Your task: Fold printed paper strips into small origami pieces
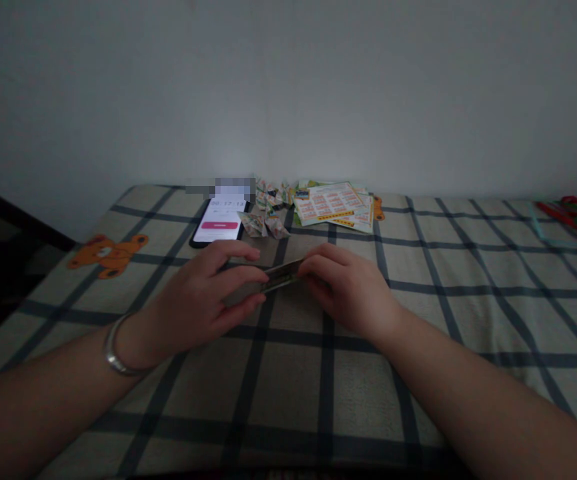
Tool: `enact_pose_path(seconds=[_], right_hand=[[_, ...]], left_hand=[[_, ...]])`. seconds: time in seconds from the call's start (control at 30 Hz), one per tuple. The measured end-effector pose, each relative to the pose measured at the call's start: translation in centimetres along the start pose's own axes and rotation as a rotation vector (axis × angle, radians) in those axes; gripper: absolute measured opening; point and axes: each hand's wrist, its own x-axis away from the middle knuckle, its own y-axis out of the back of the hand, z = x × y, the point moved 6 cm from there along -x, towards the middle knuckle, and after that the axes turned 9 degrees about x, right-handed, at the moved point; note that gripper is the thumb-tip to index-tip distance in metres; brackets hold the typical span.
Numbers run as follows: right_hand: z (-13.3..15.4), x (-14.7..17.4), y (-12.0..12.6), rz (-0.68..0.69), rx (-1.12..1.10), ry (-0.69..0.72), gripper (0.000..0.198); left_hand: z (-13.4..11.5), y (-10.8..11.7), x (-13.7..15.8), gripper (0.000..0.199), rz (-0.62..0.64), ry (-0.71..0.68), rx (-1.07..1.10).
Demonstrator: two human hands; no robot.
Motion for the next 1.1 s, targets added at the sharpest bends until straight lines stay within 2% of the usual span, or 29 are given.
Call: enact_pose_path(seconds=[0.13,0.23,0.43,0.6,0.73,0.87,0.97,1.1], right_hand=[[-0.2,-0.1,0.1,0.021,-0.002,-0.02,0.012],[-0.6,-0.1,0.1,0.017,0.009,-0.035,0.012],[-1.9,-0.2,-0.7,0.076,0.061,-0.099,0.011],[-0.7,-0.6,-0.5,0.068,0.179,0.048,0.011],[1.1,-0.6,-0.7,0.13,0.259,0.173,0.016],[2.4,-0.3,-1.2,0.224,0.344,0.246,0.018],[2.9,-0.1,-1.1,0.186,0.364,0.297,0.02],[3.1,0.0,-0.9,0.129,0.359,0.332,0.026]], left_hand=[[0.2,-0.5,0.1,0.02,0.049,0.001,0.042],[0.7,-0.9,0.1,0.025,0.068,0.053,0.076],[1.5,-1.2,0.0,0.026,0.062,0.101,0.07],[2.5,-1.3,0.1,0.03,0.057,0.216,0.117],[3.0,-1.6,0.2,0.02,0.072,0.34,0.205],[2.4,-1.9,0.2,0.019,0.103,0.283,0.186],[2.3,-2.0,0.2,0.021,0.078,0.257,0.204],[2.6,-1.9,0.3,0.027,0.024,0.293,0.351]])
